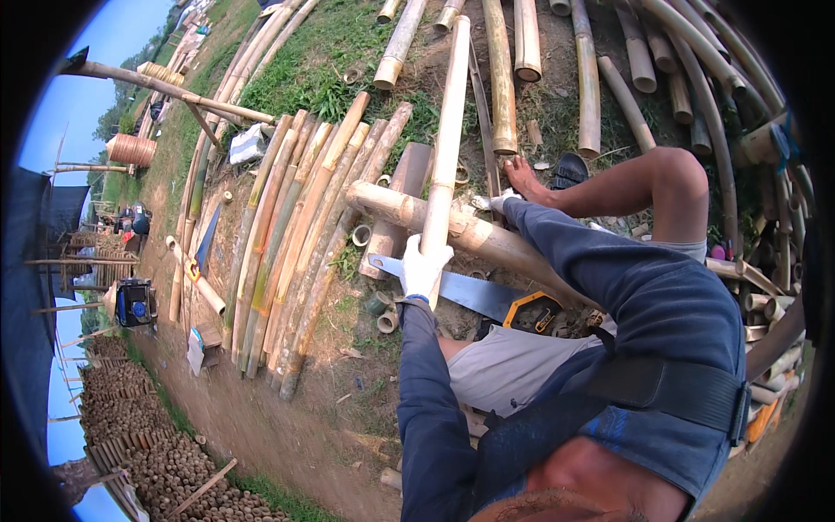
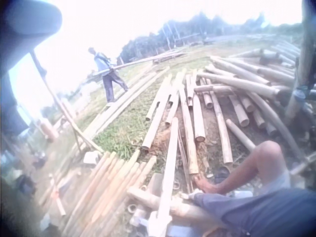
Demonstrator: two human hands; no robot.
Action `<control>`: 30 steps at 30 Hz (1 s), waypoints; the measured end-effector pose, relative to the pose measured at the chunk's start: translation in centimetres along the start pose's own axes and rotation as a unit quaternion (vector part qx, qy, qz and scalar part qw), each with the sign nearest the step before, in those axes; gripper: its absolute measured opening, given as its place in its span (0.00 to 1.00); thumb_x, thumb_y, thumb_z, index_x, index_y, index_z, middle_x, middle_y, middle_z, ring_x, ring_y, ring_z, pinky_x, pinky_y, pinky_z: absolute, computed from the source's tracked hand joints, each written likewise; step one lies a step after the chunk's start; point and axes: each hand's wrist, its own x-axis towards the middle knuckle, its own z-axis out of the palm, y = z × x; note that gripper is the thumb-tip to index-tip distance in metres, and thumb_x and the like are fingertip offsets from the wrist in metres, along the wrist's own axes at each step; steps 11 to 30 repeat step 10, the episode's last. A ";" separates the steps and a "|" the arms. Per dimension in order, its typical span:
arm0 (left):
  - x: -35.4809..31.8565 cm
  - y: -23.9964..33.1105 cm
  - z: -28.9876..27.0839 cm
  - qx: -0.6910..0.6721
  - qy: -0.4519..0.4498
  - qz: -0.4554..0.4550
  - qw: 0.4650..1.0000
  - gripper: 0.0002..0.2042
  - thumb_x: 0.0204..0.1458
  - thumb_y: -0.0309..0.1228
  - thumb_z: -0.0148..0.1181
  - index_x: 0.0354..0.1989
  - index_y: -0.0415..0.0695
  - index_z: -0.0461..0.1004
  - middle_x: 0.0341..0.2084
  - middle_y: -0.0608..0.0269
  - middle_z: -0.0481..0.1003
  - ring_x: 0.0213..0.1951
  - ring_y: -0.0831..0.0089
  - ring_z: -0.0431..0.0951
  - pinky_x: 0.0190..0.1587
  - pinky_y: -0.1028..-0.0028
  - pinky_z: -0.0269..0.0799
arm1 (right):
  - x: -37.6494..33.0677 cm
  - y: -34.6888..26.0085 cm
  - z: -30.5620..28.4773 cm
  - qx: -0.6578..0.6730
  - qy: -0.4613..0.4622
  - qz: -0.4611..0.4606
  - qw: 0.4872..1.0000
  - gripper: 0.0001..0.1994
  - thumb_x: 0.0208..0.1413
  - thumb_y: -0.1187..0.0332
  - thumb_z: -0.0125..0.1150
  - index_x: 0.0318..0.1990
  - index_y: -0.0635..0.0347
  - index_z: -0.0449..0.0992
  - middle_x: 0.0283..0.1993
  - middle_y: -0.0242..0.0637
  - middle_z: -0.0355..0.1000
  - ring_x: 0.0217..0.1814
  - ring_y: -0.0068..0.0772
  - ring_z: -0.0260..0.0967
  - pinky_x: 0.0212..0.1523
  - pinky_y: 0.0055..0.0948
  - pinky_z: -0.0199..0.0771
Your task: The person splits bamboo poles lengthwise using a machete and a wooden mallet. They repeatedly position the machete on the bamboo, strike it with the mallet, and separate the split sections.
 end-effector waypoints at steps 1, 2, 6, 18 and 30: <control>-0.2 -0.3 0.3 -0.037 0.001 0.004 0.999 0.35 0.45 0.41 0.84 0.58 0.36 0.75 0.46 0.50 0.82 0.45 0.63 0.82 0.51 0.63 0.78 | 0.5 0.1 -0.2 -0.002 -0.002 -0.008 1.000 0.49 0.55 0.36 0.69 0.78 0.54 0.63 0.79 0.57 0.62 0.80 0.60 0.61 0.77 0.50 0.63; 0.0 -0.6 0.4 -0.040 0.004 0.014 0.999 0.34 0.46 0.41 0.84 0.58 0.36 0.75 0.46 0.50 0.82 0.45 0.64 0.82 0.50 0.63 0.78 | 0.9 0.5 -0.5 -0.003 -0.007 -0.017 1.000 0.47 0.55 0.36 0.69 0.77 0.54 0.64 0.77 0.57 0.64 0.79 0.60 0.63 0.76 0.50 0.64; 0.7 -1.4 0.6 -0.054 -0.018 -0.007 0.998 0.33 0.47 0.40 0.83 0.57 0.36 0.76 0.45 0.51 0.82 0.44 0.65 0.81 0.49 0.64 0.79 | 1.7 2.1 -1.6 -0.011 -0.022 -0.080 0.996 0.42 0.57 0.40 0.70 0.73 0.55 0.69 0.73 0.58 0.69 0.75 0.61 0.69 0.73 0.51 0.70; -0.6 -2.4 1.0 -0.035 -0.009 0.007 0.999 0.33 0.47 0.40 0.83 0.58 0.36 0.75 0.45 0.50 0.82 0.44 0.65 0.82 0.49 0.64 0.79 | 0.6 4.7 -0.3 0.008 0.029 -0.150 0.988 0.29 0.59 0.49 0.68 0.62 0.57 0.77 0.60 0.60 0.80 0.62 0.63 0.80 0.62 0.53 0.79; -0.6 -2.4 1.0 -0.035 -0.009 0.007 0.999 0.33 0.47 0.40 0.83 0.58 0.36 0.75 0.45 0.50 0.82 0.44 0.65 0.82 0.49 0.64 0.79 | 0.6 4.7 -0.3 0.008 0.029 -0.150 0.988 0.29 0.59 0.49 0.68 0.62 0.57 0.77 0.60 0.60 0.80 0.62 0.63 0.80 0.62 0.53 0.79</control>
